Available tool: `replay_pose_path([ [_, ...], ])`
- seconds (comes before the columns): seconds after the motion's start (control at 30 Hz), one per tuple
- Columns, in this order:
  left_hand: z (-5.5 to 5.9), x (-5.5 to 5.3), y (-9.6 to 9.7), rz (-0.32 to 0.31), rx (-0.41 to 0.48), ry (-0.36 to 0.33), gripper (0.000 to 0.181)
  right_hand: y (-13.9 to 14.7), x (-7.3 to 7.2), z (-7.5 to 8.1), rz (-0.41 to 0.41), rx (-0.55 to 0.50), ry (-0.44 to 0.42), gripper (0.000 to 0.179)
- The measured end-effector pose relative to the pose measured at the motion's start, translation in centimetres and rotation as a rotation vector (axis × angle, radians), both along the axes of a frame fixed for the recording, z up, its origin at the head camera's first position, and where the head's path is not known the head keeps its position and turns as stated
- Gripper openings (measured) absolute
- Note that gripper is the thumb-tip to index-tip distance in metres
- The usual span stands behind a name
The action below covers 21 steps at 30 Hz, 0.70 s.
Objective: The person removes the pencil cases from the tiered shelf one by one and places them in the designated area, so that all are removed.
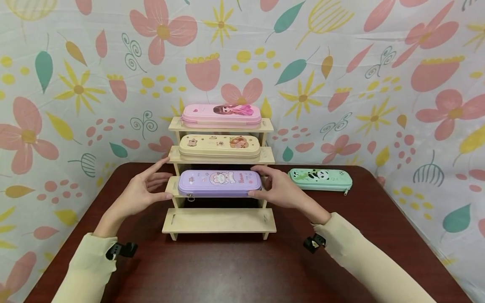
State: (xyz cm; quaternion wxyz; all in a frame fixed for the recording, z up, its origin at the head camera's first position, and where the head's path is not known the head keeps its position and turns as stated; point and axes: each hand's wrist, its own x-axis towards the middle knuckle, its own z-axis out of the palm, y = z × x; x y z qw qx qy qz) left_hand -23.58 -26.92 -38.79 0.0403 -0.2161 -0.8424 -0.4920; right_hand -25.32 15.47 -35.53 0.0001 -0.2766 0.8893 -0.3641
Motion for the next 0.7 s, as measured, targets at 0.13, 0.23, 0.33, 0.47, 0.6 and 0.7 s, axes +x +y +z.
replay_pose_path([
  [0.13,0.04,0.01,0.0,0.001,0.001,-0.004,0.101,-0.16,-0.16,-0.07,0.006,0.005,-0.003,0.071],
  [0.23,0.02,0.01,0.01,-0.003,0.0,-0.004,0.101,-0.18,-0.22,-0.09,0.008,-0.003,-0.007,0.07],
  [0.33,-0.05,0.01,0.01,-0.006,0.004,-0.002,0.101,-0.03,-0.16,0.01,0.0,-0.006,-0.019,0.071],
  [0.47,-0.07,-0.03,0.02,-0.008,0.012,0.002,0.101,0.26,0.0,0.26,-0.012,0.003,-0.032,0.072],
  [0.6,-0.02,-0.06,0.0,-0.01,0.014,0.004,0.102,0.34,0.07,0.38,-0.007,0.015,-0.045,0.072],
  [0.7,-0.06,-0.06,-0.07,-0.008,0.012,0.001,0.102,0.22,0.06,0.43,0.0,0.018,-0.055,0.073],
])
